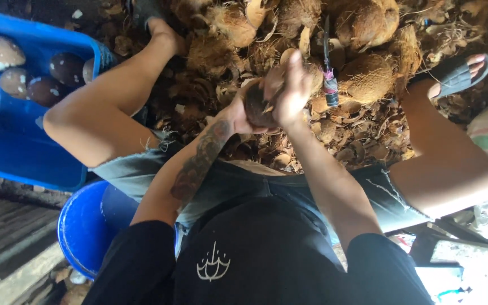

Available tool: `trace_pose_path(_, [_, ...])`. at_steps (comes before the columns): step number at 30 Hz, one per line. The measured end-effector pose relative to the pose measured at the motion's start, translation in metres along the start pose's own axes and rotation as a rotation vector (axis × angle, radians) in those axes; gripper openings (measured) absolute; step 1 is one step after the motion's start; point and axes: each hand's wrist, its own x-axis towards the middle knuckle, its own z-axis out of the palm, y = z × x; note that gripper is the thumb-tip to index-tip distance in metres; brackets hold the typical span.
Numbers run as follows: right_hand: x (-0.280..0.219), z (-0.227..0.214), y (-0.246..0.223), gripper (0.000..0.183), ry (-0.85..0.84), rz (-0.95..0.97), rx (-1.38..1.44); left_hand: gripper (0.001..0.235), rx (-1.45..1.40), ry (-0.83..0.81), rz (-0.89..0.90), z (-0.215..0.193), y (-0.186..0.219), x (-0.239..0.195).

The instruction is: The person sits cross-legged on the ground and uses a large knife to peel the fibrous husk from coconuts. After peeling, the person cracks the coconut open, pours the water into a blue bucket, and places the opened coconut into a blue crate.

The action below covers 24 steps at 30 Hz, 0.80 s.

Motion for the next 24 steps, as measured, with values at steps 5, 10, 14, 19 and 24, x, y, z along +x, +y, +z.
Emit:
trace_pose_path(5, [0.039, -0.014, -0.037, 0.057, -0.207, 0.023, 0.303, 0.072, -0.020, -0.150, 0.227, 0.009, 0.035, -0.031])
trace_pose_path(10, [0.034, -0.003, -0.078, 0.058, -0.324, 0.161, 0.473, 0.066, 1.076, -0.683, 0.516, 0.040, 0.089, -0.067])
trace_pose_path(14, [0.044, 0.004, -0.088, 0.060, -0.151, 0.059, 0.337, 0.067, 1.258, -0.545, 0.577, 0.055, 0.071, -0.053])
trace_pose_path(19, [0.067, -0.034, -0.089, 0.050, 0.185, -0.096, 0.498, 0.067, 0.583, -0.856, 0.755, 0.018, 0.027, -0.008])
trace_pose_path(24, [0.095, -0.097, -0.052, 0.047, 0.350, -0.130, 0.614, 0.085, 0.347, -0.587, 0.664, -0.010, 0.021, 0.017])
